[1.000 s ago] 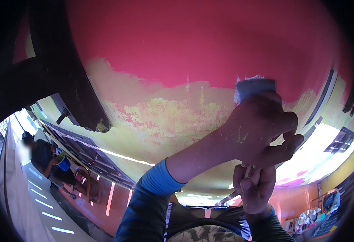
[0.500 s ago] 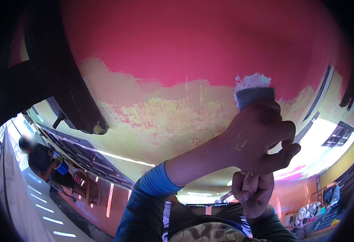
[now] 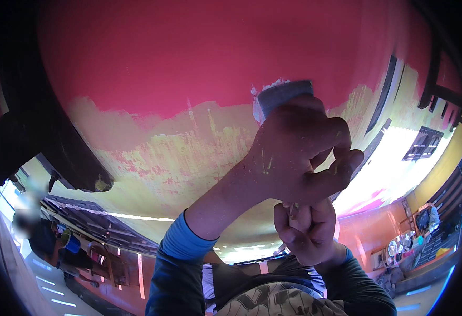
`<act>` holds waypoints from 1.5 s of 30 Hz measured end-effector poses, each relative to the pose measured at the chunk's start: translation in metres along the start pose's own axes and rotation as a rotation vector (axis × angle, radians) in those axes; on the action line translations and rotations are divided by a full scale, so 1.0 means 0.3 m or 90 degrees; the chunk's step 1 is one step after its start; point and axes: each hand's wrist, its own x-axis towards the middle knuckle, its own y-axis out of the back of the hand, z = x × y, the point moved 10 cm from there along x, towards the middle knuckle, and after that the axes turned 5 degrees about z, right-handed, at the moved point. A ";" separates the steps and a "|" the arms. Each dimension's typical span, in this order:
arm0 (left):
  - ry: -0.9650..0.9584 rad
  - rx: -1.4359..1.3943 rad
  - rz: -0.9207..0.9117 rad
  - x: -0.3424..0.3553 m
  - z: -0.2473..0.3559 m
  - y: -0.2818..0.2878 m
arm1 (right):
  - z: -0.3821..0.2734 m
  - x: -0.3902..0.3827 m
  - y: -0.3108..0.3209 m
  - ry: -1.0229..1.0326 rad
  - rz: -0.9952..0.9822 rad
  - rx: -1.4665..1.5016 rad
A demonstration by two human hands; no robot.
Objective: The person uses a metal trowel to apply white plaster to a pink ceiling surface. They repeatedly spread and smooth the material in small patches while standing on a ladder.
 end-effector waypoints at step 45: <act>-0.062 -0.045 0.003 -0.008 0.024 0.033 | 0.023 0.014 -0.001 -0.044 0.057 -0.021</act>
